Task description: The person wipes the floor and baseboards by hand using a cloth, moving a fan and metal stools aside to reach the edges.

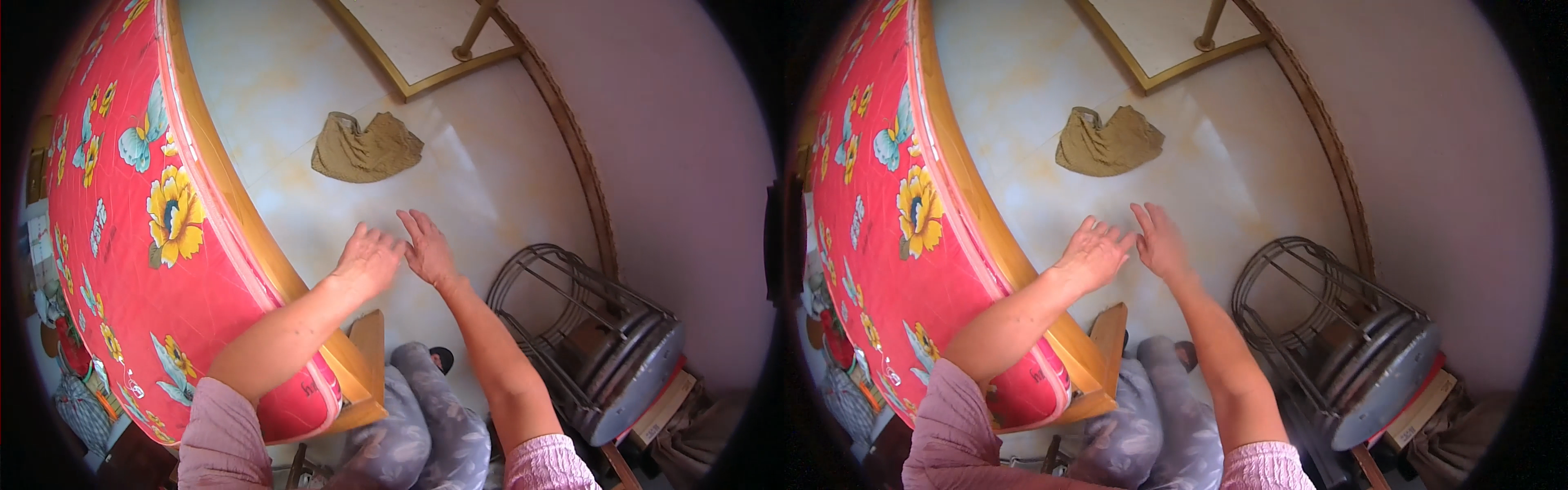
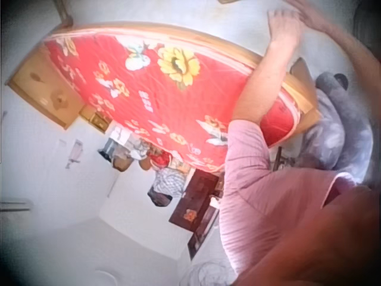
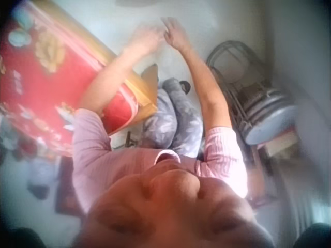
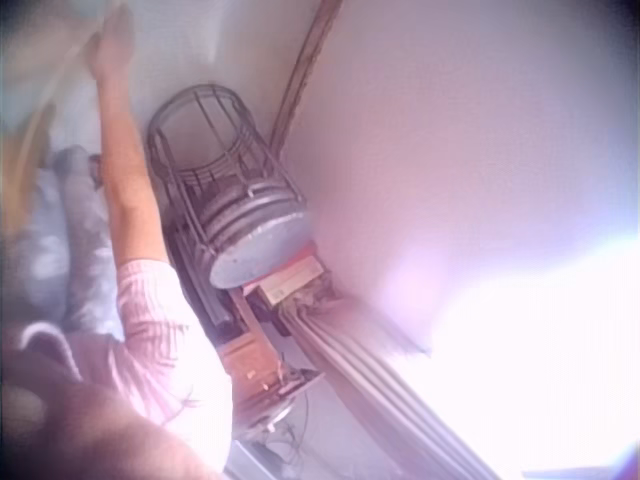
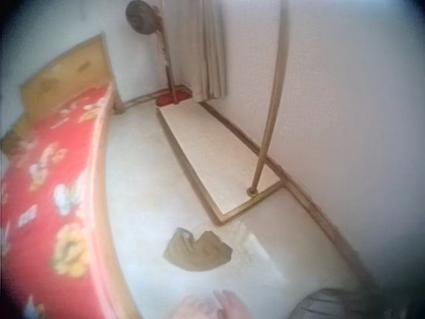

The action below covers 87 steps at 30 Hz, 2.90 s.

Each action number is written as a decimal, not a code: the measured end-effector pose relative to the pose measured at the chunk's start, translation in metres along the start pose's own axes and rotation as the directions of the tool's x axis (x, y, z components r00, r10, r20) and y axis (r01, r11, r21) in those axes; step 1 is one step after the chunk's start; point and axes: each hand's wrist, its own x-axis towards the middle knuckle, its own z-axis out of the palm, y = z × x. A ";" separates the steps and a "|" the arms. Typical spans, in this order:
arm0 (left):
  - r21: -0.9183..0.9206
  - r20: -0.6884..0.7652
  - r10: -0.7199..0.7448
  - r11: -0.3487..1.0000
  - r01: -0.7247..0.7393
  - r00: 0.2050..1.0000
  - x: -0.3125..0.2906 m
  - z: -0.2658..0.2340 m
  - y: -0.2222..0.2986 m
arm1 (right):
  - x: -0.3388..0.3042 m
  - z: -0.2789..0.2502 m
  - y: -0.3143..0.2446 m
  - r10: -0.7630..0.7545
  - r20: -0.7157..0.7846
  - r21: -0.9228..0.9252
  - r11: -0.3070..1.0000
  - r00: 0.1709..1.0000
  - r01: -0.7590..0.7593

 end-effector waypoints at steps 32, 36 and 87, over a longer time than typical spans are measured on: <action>0.464 -0.088 0.381 0.833 -0.301 0.920 0.214 0.149 0.078 | -0.133 0.021 0.170 0.486 -0.297 -0.295 0.772 0.822 -0.563; 0.432 -0.082 0.486 0.804 -0.408 0.870 0.214 0.132 0.039 | -0.127 0.039 0.162 0.312 -0.194 -0.327 0.873 0.930 -0.361; -0.516 -0.465 0.580 0.436 -0.737 0.669 0.102 0.050 0.236 | -0.369 0.021 0.231 0.814 -0.516 0.831 0.401 0.266 0.385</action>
